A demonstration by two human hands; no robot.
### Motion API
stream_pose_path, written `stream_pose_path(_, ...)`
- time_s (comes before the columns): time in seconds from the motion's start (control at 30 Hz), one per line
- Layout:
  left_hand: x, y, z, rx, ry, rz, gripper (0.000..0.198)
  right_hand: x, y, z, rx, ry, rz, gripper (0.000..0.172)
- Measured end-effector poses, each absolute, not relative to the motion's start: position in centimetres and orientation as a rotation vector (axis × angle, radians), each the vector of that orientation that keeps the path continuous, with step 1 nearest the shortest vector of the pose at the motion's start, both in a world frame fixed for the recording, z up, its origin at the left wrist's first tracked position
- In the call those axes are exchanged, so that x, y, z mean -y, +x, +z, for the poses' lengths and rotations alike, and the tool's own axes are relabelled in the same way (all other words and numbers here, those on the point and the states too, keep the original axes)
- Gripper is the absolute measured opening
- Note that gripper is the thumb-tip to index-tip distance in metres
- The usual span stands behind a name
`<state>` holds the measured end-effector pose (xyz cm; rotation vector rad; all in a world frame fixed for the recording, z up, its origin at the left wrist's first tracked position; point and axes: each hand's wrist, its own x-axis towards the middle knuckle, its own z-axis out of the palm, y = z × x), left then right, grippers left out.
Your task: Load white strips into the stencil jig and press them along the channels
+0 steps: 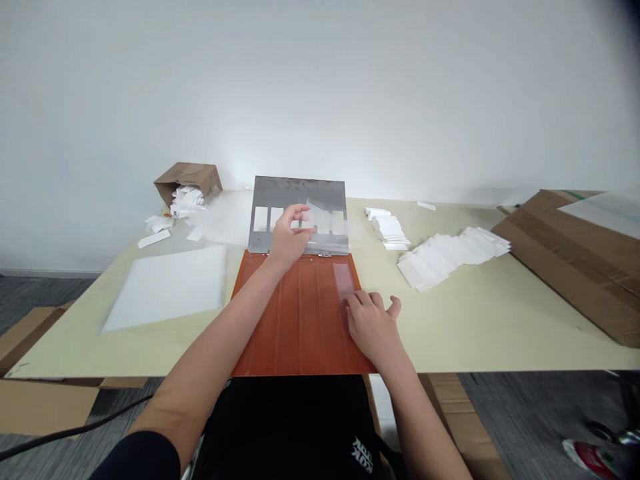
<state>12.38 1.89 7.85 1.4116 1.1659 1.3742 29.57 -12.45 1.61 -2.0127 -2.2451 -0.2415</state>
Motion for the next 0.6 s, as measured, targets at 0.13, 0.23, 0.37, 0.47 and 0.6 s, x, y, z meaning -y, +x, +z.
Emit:
stream_pose_path(0.13, -1.4, 12.4, 8.0, -1.121, 1.405, 1.364, 0.045, 12.6, 29.8, 2.1, 2.223, -1.969, -0.239, 0.027)
stream_pose_path(0.23, -0.8, 12.3, 8.4, -1.087, 1.407, 1.346, 0.045, 12.9, 30.1, 3.3, 2.120, -1.826, -0.301, 0.024)
stream_pose_path(0.37, 0.4, 12.8, 9.0, -1.030, 1.438, 1.321, 0.042, 12.1, 30.2, 5.7, 1.977, -1.558, -0.436, 0.022)
stream_pose_path(0.47, 1.7, 13.7, 9.2, -0.922, 1.489, 1.274, 0.035, 10.4, 29.9, 7.3, 1.874, -1.416, -0.403, 0.029)
stream_pose_path(0.6, 3.2, 14.5, 9.4, -0.758, 1.650, 1.198, 0.029, 8.3, 29.2, 8.5, 1.738, -1.351, -0.321, 0.034)
